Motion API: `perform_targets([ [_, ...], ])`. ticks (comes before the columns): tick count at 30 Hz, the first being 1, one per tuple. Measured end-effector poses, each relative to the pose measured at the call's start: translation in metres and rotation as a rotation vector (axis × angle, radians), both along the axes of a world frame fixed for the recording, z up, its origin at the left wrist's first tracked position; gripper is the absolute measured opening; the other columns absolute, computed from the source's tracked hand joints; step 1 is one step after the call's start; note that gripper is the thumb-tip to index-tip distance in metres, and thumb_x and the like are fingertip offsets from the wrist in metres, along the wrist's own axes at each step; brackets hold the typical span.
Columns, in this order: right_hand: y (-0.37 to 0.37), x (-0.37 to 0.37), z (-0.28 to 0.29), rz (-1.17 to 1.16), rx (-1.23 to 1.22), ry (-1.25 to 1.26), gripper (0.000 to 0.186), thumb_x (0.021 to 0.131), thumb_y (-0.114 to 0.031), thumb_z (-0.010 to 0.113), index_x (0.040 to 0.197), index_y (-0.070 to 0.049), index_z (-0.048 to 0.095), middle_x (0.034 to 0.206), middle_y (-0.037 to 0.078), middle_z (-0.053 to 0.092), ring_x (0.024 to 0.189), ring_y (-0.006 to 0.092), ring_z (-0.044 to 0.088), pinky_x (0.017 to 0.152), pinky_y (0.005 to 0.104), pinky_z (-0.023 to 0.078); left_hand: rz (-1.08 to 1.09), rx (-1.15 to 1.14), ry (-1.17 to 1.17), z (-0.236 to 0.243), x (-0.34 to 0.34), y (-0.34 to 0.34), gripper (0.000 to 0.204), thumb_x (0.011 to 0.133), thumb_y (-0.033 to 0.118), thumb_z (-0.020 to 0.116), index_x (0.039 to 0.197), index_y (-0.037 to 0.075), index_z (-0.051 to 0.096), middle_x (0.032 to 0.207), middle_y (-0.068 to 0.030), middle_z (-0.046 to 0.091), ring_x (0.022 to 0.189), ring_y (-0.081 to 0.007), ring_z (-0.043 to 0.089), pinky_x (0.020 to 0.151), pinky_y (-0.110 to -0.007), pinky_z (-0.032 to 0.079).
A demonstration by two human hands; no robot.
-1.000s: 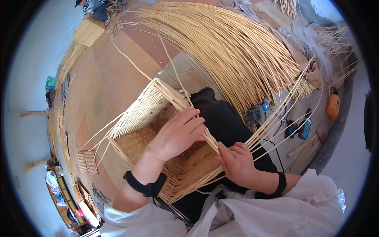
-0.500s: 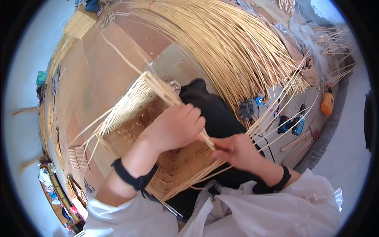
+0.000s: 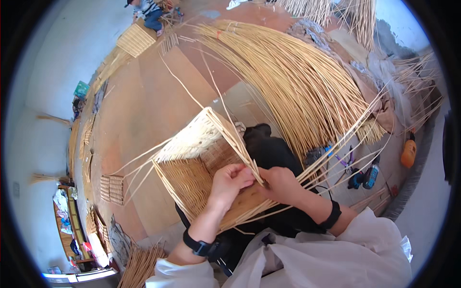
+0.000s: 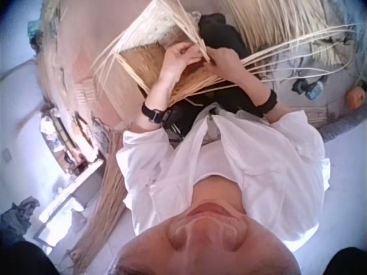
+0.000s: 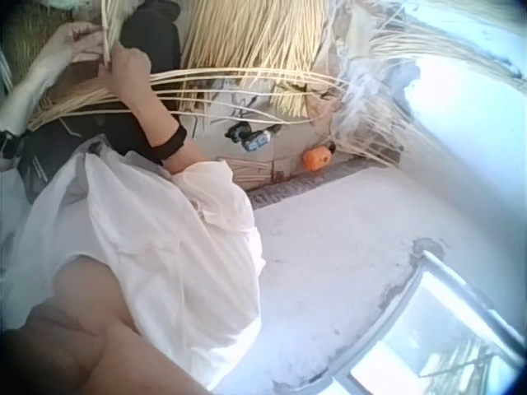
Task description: Constructing and trimming a square wicker basket by weaving long reeds together.
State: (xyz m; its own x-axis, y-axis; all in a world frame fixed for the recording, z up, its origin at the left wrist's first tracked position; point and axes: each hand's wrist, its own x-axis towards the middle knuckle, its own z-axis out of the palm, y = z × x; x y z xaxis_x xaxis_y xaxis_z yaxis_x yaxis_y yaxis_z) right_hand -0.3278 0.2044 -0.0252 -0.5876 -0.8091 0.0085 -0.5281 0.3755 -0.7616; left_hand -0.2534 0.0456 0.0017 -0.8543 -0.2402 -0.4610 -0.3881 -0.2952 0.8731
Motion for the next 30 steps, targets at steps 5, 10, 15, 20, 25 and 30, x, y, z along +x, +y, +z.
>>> perform_targets([
  [5,0.004,0.012,0.011,0.019,-0.002,0.120,0.029,0.068,-0.022,0.067,0.084,-0.002,0.054,0.064,0.014,0.059,0.066,0.0318,0.060,0.060,0.0410,0.049,-0.018,-0.134,-0.196,0.015,-0.002,0.000,0.025,0.084,0.020,0.066,0.088,-0.003,0.058,0.075,-0.0066,0.062,0.056,-0.0086,0.056,0.053,-0.020,0.047],
  [10,0.002,0.001,0.032,0.072,-0.028,0.149,0.026,0.067,-0.024,0.067,0.080,-0.004,0.056,0.064,0.012,0.058,0.065,0.0307,0.060,0.060,0.0406,0.048,0.134,-0.331,-0.159,0.037,0.001,0.019,0.024,0.083,0.019,0.068,0.081,-0.003,0.058,0.068,-0.0048,0.060,0.050,-0.0061,0.049,0.046,-0.019,0.041],
  [15,-0.001,-0.027,0.030,0.138,0.020,0.092,0.029,0.069,-0.029,0.068,0.077,-0.004,0.057,0.064,0.013,0.060,0.067,0.0329,0.061,0.062,0.0417,0.049,0.101,-0.444,-0.125,0.038,-0.021,0.016,0.023,0.084,0.016,0.066,0.087,-0.005,0.058,0.073,-0.0065,0.061,0.054,-0.0063,0.052,0.048,-0.019,0.042],
  [20,0.001,-0.046,0.024,0.207,0.052,-0.115,0.034,0.075,-0.037,0.066,0.079,-0.004,0.057,0.068,0.016,0.060,0.068,0.0332,0.061,0.063,0.0400,0.049,-0.137,-0.587,0.033,0.041,0.006,0.027,0.037,0.082,0.015,0.065,0.111,-0.004,0.051,0.098,-0.0166,0.060,0.077,-0.0219,0.062,0.068,-0.030,0.050],
  [25,0.043,-0.052,0.038,0.035,-0.194,-0.273,0.027,0.083,-0.028,0.062,0.094,-0.003,0.061,0.077,0.012,0.063,0.069,0.0202,0.062,0.060,0.0284,0.048,-0.340,-0.955,0.106,0.022,0.048,0.070,0.033,0.079,0.009,0.069,0.107,-0.003,0.056,0.097,-0.0120,0.063,0.086,-0.0197,0.062,0.076,-0.028,0.049],
  [30,0.107,-0.040,0.036,-0.165,-0.048,-0.802,0.024,0.086,-0.024,0.062,0.096,-0.003,0.064,0.075,0.009,0.066,0.062,0.0139,0.064,0.052,0.0232,0.049,0.006,-1.082,0.207,0.000,0.049,0.085,0.025,0.068,0.003,0.076,0.088,-0.002,0.061,0.082,-0.0105,0.063,0.073,-0.0180,0.062,0.067,-0.028,0.049],
])
